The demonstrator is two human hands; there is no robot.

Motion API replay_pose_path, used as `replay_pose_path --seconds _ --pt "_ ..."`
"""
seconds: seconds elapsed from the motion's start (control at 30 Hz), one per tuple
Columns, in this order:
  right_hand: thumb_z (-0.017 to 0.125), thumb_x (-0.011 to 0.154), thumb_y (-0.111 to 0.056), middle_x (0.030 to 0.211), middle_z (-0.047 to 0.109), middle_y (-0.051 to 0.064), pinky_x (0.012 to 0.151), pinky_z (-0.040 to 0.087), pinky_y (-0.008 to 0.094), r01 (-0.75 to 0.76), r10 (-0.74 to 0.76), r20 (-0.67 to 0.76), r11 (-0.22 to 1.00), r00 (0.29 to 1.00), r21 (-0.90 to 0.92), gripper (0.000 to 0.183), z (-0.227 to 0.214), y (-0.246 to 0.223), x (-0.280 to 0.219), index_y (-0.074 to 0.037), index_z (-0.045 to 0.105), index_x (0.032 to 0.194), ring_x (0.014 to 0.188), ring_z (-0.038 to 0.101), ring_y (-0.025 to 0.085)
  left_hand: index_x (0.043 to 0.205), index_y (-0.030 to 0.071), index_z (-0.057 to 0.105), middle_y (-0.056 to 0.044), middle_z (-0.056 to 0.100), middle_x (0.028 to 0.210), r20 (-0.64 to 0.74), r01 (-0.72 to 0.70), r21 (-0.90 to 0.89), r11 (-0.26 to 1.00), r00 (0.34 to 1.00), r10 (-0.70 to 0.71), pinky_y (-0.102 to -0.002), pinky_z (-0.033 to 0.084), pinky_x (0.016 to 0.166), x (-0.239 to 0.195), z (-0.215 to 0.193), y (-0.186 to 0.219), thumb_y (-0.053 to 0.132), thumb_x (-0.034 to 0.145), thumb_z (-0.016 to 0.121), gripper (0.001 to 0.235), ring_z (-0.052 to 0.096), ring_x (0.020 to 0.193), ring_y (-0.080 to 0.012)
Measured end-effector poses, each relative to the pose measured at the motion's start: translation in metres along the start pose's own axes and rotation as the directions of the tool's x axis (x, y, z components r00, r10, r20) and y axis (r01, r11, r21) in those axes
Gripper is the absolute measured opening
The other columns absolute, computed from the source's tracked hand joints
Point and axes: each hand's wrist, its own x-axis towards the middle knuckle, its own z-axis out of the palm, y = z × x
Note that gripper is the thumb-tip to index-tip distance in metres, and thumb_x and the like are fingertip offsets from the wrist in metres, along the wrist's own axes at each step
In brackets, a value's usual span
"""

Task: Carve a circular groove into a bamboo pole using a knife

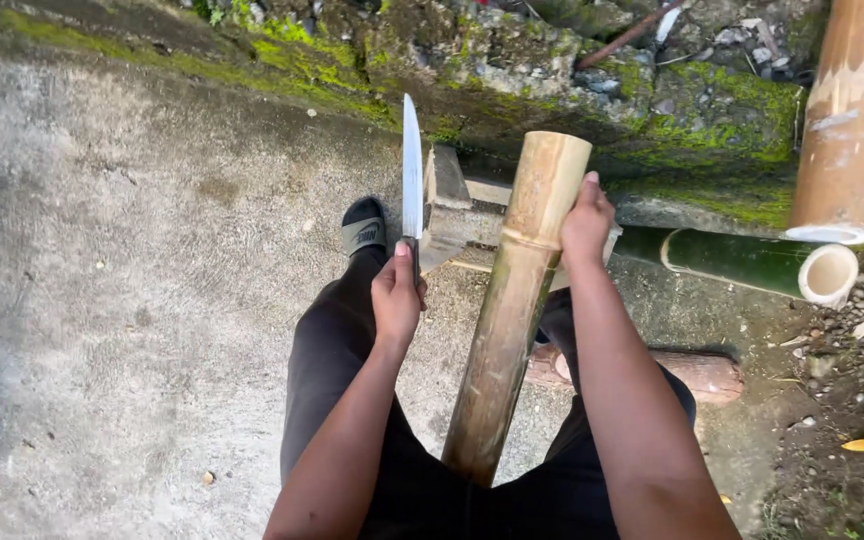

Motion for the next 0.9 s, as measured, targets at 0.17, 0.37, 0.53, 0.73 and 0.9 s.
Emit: replay_pose_path --seconds 0.17,0.37,0.53,0.73,0.9 --pt "0.044 0.106 -0.053 0.123 0.070 0.015 0.091 0.057 0.035 -0.128 0.131 0.027 0.988 0.991 -0.084 0.061 0.032 -0.060 -0.016 0.001 0.060 0.129 0.103 0.071 0.020 0.088 0.003 0.069 0.001 0.052 0.055 -0.060 0.068 0.008 0.998 0.996 -0.068 -0.026 0.037 0.039 0.004 0.001 -0.003 0.055 0.102 0.050 0.057 0.047 0.043 -0.0061" --pt "0.042 0.102 -0.065 0.123 0.069 0.015 0.088 0.059 0.037 -0.022 0.020 -0.012 0.985 1.000 -0.169 0.072 0.013 -0.037 0.008 0.000 0.054 0.131 0.103 0.072 0.021 0.076 0.003 0.062 0.000 0.051 0.053 -0.033 -0.036 0.054 0.998 0.999 0.038 -0.027 0.036 0.040 0.011 0.005 -0.019 0.053 0.105 0.050 0.059 0.048 0.043 -0.0072" --pt "0.052 0.095 -0.064 0.122 0.073 0.013 0.086 0.060 0.040 -0.290 0.290 0.012 0.957 0.957 0.013 0.075 0.018 -0.039 0.036 0.003 0.067 0.125 0.103 0.073 0.025 0.080 0.007 0.064 0.002 0.050 0.053 -0.004 0.011 -0.081 0.997 1.000 -0.011 -0.029 0.033 0.041 0.014 0.005 -0.017 0.048 0.104 0.051 0.050 0.046 0.043 -0.0079" --pt "0.062 0.089 -0.075 0.124 0.065 0.024 0.099 0.050 0.047 -0.091 -0.084 -0.189 0.645 0.978 -0.759 0.093 0.062 -0.093 -0.001 0.008 0.052 0.129 0.116 0.065 0.037 0.080 0.006 0.063 0.002 0.049 0.053 -0.052 -0.009 -0.060 0.998 0.999 0.006 -0.029 0.034 0.042 0.010 0.004 -0.004 0.049 0.105 0.050 0.051 0.044 0.045 -0.0072" --pt "0.041 0.094 -0.059 0.130 0.063 0.012 0.098 0.048 0.047 -0.219 0.210 -0.211 0.975 0.955 -0.024 0.071 0.010 -0.020 0.072 -0.005 0.052 0.138 0.117 0.064 0.030 0.078 0.003 0.065 0.001 0.050 0.052 -0.055 -0.049 0.028 0.998 0.997 0.051 -0.029 0.034 0.043 0.009 0.006 -0.012 0.051 0.105 0.050 0.057 0.045 0.046 -0.0070"
